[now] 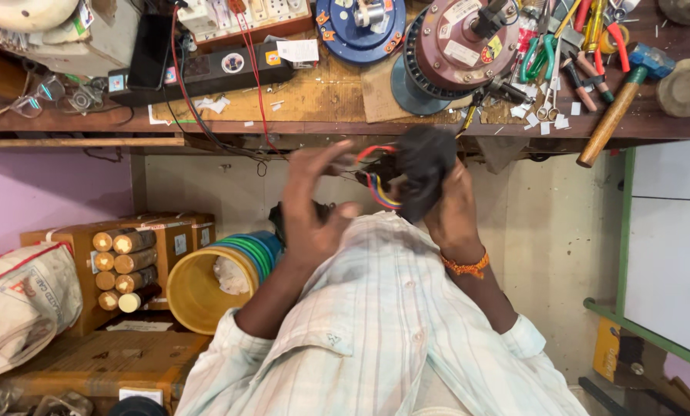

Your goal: The person disassembles a small black electrical component, removes a blue circuit board, and uses a screwdriver to adjust internal parts. They handle wires and the component casing throughout the process.

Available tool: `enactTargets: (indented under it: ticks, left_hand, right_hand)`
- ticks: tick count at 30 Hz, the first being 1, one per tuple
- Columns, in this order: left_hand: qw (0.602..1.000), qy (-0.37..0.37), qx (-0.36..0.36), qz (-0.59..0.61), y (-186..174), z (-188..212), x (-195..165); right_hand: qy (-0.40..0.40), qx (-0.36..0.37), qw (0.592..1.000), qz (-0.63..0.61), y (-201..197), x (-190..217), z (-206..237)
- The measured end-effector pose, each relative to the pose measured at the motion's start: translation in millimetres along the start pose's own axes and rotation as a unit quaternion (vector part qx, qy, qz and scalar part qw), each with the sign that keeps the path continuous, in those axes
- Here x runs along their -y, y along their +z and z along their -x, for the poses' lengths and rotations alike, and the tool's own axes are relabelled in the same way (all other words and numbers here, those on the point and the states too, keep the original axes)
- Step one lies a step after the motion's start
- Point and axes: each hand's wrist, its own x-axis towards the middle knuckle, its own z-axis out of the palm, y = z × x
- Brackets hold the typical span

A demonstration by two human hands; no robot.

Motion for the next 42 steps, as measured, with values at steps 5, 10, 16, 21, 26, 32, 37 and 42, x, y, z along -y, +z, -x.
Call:
enactTargets:
  ticks: [5, 10, 16, 21, 26, 32, 37, 42]
  left_hand:
    - [0.987, -0.124, -0.049, 0.092, -18, 10, 33]
    - [0.939, -0.215, -0.024, 0.267, 3, 2, 82]
    - [0.942, -0.152, 0.185, 0.235, 18, -8, 98]
    - [0.925, -0.166, 0.18, 0.29, 30, -3, 105]
    - [0.905, -0.231, 0.05, 0.354, 45, 12, 116]
    - [0.866, -0.306, -0.025, 0.394, 48, 14, 119]
    - [0.833, -0.323, 0.016, 0.449, 38, 35, 116]
    - [0.843, -0.328, -0.021, 0.427, 46, 70, 137]
  right_hand:
    - [0.133, 0.072, 0.944, -0.294, -21, -19, -13]
    - [0.368, 0.234, 0.766, -0.473, -30, -37, -22]
    - [0.406, 0.253, 0.777, -0.409, -32, -63, -21]
    - [0.31, 0.097, 0.936, -0.138, -37, -65, -28]
    - [0.172, 0.063, 0.982, -0.036, -38, -37, -28]
    - [0.11, 0.128, 0.985, 0.023, -25, -18, -17]
    - [0.135, 0.073, 0.986, 0.072, -23, -15, -17]
    - [0.171, 0.079, 0.975, 0.117, -29, -17, -23]
